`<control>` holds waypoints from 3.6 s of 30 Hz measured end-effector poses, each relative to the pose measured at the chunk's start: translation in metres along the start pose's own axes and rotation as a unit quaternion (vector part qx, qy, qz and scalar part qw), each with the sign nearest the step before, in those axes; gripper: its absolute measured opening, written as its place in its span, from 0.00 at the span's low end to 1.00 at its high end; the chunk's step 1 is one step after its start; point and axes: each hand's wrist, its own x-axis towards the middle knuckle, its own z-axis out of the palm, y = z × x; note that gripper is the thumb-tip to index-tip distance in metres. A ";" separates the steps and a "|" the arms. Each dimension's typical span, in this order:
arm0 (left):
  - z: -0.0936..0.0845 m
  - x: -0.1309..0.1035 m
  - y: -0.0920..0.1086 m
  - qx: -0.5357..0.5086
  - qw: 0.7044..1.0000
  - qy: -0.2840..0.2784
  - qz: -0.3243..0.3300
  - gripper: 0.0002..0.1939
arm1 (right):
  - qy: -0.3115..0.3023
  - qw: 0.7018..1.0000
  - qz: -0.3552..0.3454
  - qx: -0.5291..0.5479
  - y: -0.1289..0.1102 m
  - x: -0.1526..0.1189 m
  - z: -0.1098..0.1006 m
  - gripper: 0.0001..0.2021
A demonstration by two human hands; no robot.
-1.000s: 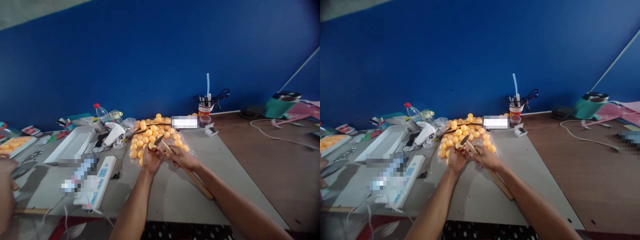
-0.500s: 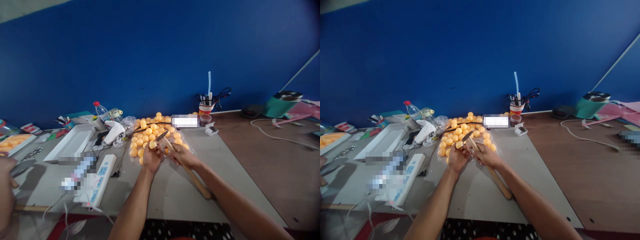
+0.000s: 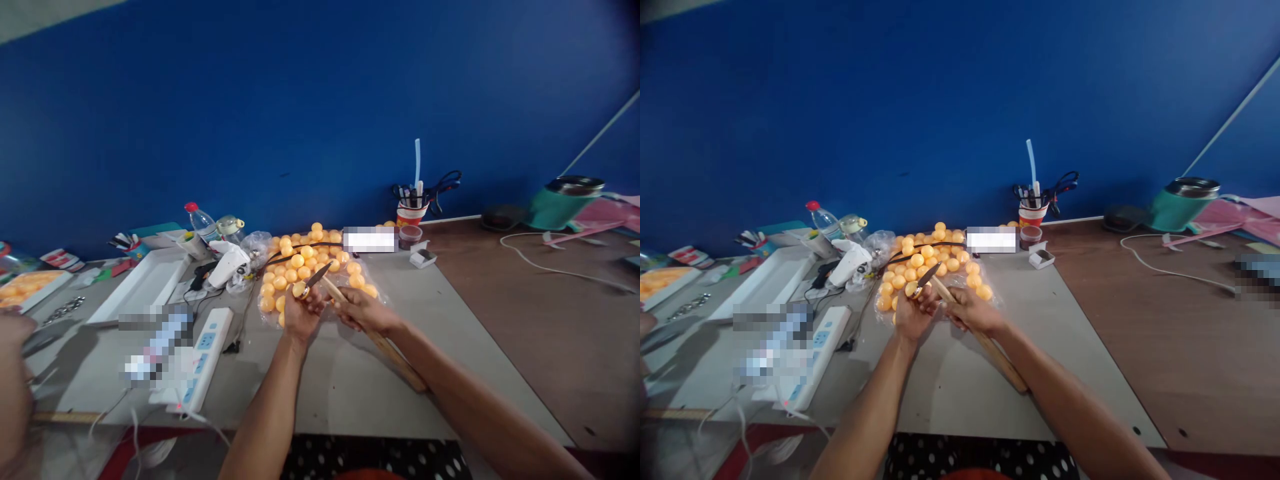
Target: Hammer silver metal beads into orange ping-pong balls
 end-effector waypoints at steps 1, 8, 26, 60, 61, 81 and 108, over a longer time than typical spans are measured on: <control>0.001 0.000 0.000 -0.002 1.000 -0.008 0.000 0.18 | 0.006 1.000 -0.005 0.018 -0.001 0.000 0.000 0.15; 0.001 -0.001 -0.001 0.008 1.000 -0.006 -0.017 0.21 | -0.022 1.000 0.004 0.012 0.000 0.000 -0.002 0.17; 0.000 -0.001 -0.001 -0.008 0.998 -0.047 -0.034 0.21 | -0.033 0.998 -0.003 0.050 0.000 -0.001 -0.003 0.20; -0.003 -0.006 -0.001 0.058 0.990 -0.119 -0.039 0.21 | -0.056 0.993 -0.041 0.093 0.002 -0.002 -0.008 0.19; -0.003 -0.006 -0.001 0.056 0.991 -0.115 -0.039 0.21 | -0.058 0.994 -0.036 0.083 0.003 -0.002 -0.008 0.19; -0.004 -0.005 -0.001 0.075 0.990 -0.111 -0.031 0.22 | -0.078 0.996 -0.032 0.043 -0.003 -0.004 -0.008 0.19; -0.011 0.007 -0.004 0.010 0.999 -0.007 0.053 0.12 | 0.179 0.984 0.026 0.003 0.010 0.012 -0.025 0.16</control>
